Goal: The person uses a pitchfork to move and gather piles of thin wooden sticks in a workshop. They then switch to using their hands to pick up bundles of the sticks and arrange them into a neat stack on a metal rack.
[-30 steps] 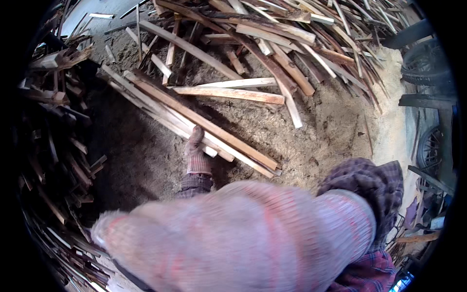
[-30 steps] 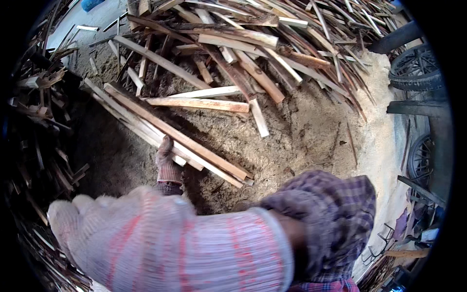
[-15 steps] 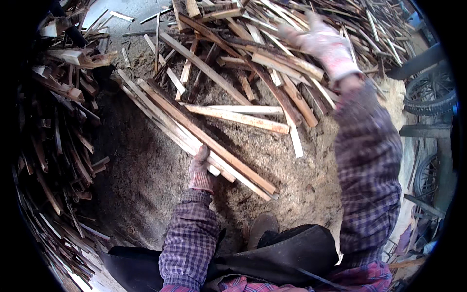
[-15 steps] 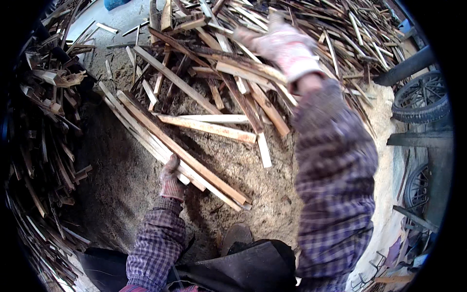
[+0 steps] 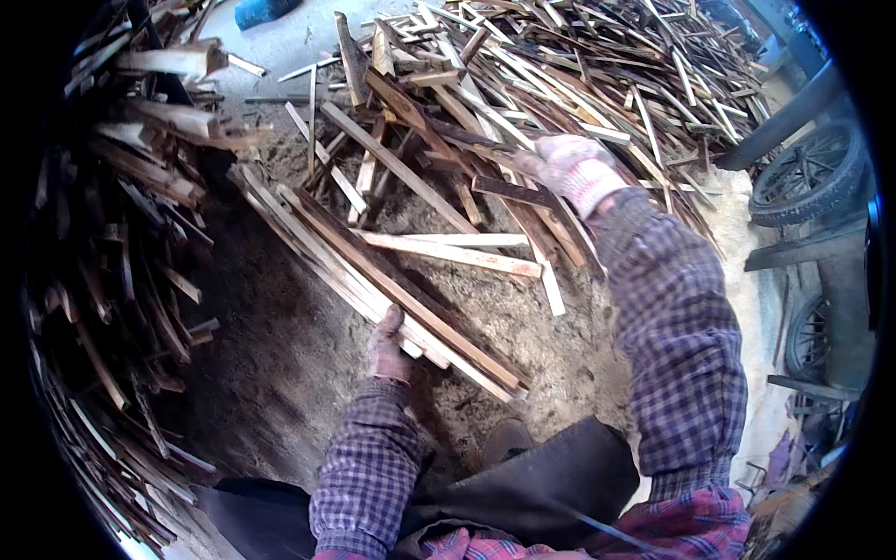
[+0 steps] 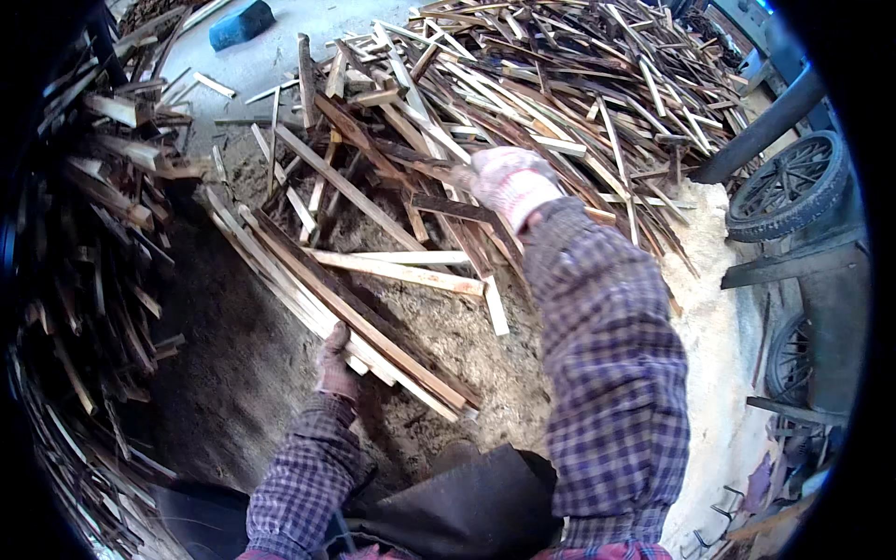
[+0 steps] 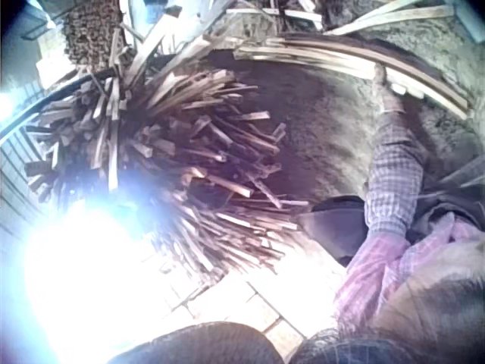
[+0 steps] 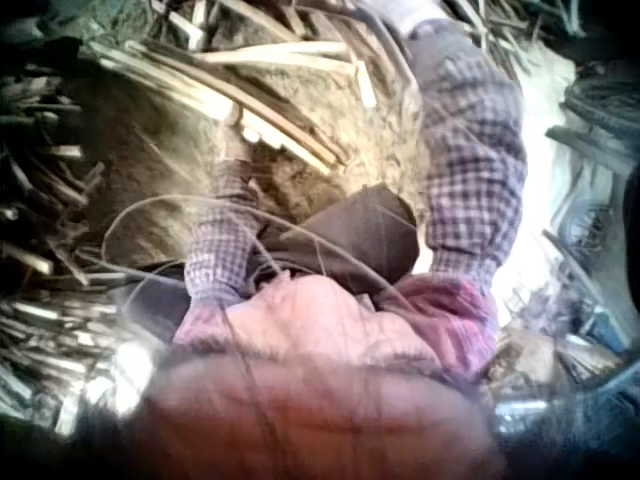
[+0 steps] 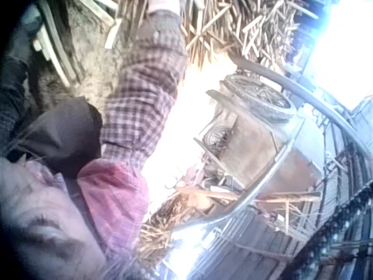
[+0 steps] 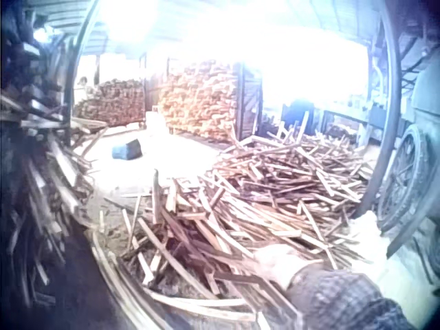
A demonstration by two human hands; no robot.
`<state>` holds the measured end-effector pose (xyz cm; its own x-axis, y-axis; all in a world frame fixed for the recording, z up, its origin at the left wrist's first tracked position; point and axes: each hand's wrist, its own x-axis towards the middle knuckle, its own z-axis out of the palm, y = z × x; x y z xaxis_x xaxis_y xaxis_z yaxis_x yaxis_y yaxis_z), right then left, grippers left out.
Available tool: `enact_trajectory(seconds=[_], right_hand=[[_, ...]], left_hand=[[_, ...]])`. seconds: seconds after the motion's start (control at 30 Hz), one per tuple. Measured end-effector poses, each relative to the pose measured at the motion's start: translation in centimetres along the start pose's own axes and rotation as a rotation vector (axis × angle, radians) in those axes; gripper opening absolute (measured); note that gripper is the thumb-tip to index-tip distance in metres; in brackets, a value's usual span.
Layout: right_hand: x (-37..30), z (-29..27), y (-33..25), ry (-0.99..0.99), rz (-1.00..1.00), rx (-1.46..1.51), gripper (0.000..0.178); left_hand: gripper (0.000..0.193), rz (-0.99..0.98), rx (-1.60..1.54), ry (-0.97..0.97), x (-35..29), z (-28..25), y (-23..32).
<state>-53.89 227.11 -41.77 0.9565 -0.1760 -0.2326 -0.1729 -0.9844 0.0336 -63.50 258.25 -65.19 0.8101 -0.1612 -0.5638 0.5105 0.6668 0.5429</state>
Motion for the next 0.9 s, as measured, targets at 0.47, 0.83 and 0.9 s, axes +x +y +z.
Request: enact_trajectory(seconds=[0.47, 0.83, 0.9], right_hand=[[-9.1, -4.8, 7.1, -0.346, 0.329, -0.24, 0.054], [-6.5, 3.4, 3.5, -0.133, 0.304, 0.109, 0.085], [-7.8, 2.9, 0.1, -0.085, 0.406, 0.081, 0.08]], left_hand=[[0.035, -0.03, -0.011, -0.056, 2.2, -4.9, -1.0], [0.035, 0.044, 0.009, -0.098, -0.2, -2.1, -0.4], [0.036, 0.099, 0.076, -0.056, 1.4, -3.6, -0.1]])
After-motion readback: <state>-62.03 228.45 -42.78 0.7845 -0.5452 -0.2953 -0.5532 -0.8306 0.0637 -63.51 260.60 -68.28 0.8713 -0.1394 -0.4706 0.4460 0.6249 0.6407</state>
